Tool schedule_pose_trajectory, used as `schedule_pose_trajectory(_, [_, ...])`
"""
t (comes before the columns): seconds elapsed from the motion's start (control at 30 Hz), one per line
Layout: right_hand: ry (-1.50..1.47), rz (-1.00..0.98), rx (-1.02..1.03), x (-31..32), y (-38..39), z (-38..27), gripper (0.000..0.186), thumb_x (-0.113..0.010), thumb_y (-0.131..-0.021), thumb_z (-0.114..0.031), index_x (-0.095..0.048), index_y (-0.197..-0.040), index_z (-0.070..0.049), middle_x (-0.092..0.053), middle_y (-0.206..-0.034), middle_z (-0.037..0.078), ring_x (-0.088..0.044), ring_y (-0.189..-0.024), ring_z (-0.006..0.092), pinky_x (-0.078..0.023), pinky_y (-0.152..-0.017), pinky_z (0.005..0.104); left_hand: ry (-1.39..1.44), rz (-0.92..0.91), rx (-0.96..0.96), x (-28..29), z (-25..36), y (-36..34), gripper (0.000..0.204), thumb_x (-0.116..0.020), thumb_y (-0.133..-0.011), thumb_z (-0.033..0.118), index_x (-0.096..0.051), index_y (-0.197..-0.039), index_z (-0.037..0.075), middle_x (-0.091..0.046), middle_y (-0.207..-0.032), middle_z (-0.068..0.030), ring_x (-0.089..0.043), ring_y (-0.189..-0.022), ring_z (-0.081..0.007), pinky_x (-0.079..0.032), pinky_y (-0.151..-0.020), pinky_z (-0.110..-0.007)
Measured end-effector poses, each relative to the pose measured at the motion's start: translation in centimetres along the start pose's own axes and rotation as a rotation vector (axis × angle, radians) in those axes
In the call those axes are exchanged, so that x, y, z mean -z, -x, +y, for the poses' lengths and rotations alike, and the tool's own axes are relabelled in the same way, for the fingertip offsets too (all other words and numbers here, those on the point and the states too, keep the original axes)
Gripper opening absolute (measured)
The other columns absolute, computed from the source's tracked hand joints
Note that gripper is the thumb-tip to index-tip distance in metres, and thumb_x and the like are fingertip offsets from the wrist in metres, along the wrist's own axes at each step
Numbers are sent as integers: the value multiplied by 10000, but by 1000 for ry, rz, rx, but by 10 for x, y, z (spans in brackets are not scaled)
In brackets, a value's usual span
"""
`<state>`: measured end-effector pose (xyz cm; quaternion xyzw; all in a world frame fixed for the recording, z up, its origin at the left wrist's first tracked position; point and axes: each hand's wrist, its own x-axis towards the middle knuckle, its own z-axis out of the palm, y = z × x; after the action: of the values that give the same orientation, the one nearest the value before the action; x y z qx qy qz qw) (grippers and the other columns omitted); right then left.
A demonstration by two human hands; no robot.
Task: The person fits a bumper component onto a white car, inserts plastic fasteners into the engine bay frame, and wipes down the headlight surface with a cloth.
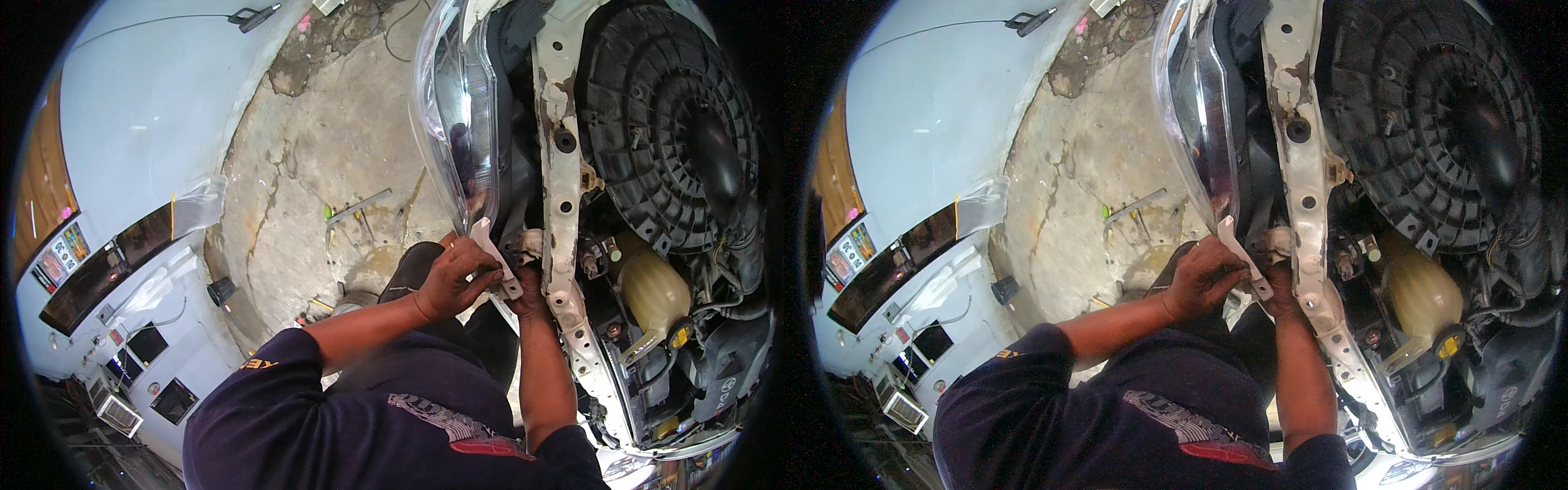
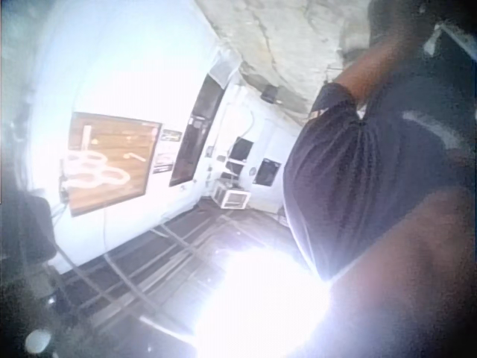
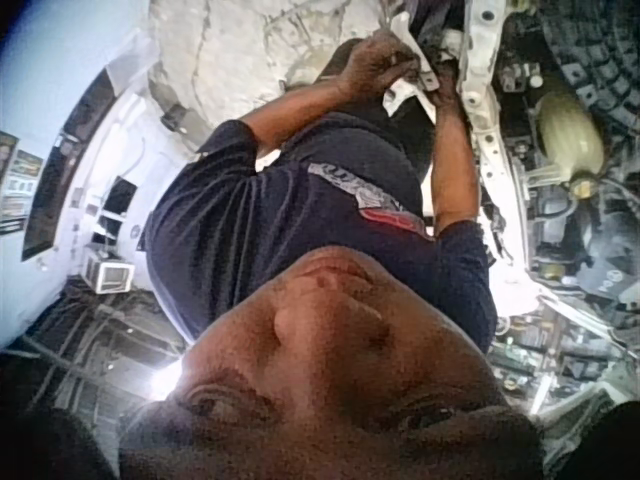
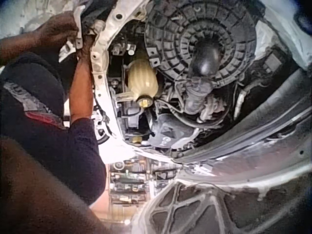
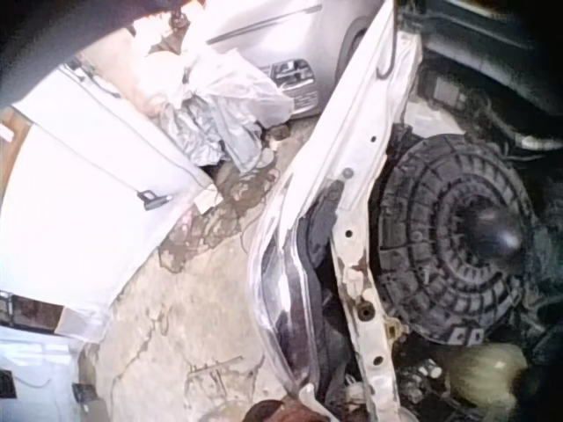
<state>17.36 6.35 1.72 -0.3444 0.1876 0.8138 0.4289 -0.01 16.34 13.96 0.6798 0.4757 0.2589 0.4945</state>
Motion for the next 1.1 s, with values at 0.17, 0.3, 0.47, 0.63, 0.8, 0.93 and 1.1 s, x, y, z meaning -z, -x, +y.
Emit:
schedule_pose_trajectory(0.17, [-4,23,20,-14,4,-3,486,-681,-898,-188,-573,-1345,-27,-680,-1240,133,-701,-1090,242,-581,-954,383,-36,-84,-33,8,-3,5,180,-790,-793,15,-715,-948,65,-652,-912,-80,-640,-870,-293,-509,-758,-396])
schedule_pose_trajectory(0.3, [-88,-27,-3,-7,4,-3,484,-688,-889,-187,-582,-1332,-24,-679,-1239,131,-697,-1097,241,-580,-954,385,148,55,123,3,7,-2,257,-780,-794,-6,-745,-1031,87,-646,-885,-67,-635,-867,-269,-505,-757,-379])
schedule_pose_trajectory(0.47, [-13,9,11,-11,5,-6,497,-718,-866,-199,-595,-1315,-25,-688,-1215,119,-698,-1083,239,-576,-957,383,-44,-34,-38,4,-4,4,220,-778,-807,-3,-726,-1006,75,-645,-919,-76,-643,-878,-249,-508,-773,-373])
schedule_pose_trajectory(0.63, [-13,21,23,-14,6,-6,497,-705,-860,-174,-593,-1317,-14,-691,-1206,120,-701,-1070,240,-568,-964,378,44,-34,41,7,0,5,231,-780,-804,1,-723,-1016,76,-665,-924,-74,-641,-874,-266,-511,-777,-379])
schedule_pose_trajectory(0.8, [-32,65,33,-2,2,-1,496,-697,-861,-157,-589,-1325,-18,-687,-1209,129,-697,-1072,244,-567,-963,377,-3,33,-20,0,-2,2,286,-760,-809,-19,-737,-1076,82,-651,-955,-86,-631,-891,-259,-509,-773,-376])
schedule_pose_trajectory(0.93, [-26,91,24,-20,5,-7,498,-695,-856,-153,-589,-1320,-7,-688,-1195,126,-701,-1051,245,-574,-949,373,-34,-61,-70,6,-2,3,194,-760,-828,-6,-716,-1000,73,-640,-935,-95,-628,-898,-283,-510,-775,-395])
schedule_pose_trajectory(1.1, [52,53,-12,-15,8,-9,510,-709,-842,-178,-593,-1308,-5,-684,-1194,115,-699,-1055,239,-578,-932,379,45,11,67,4,10,-3,179,-758,-828,-8,-707,-978,74,-637,-892,-96,-633,-897,-305,-516,-788,-409])
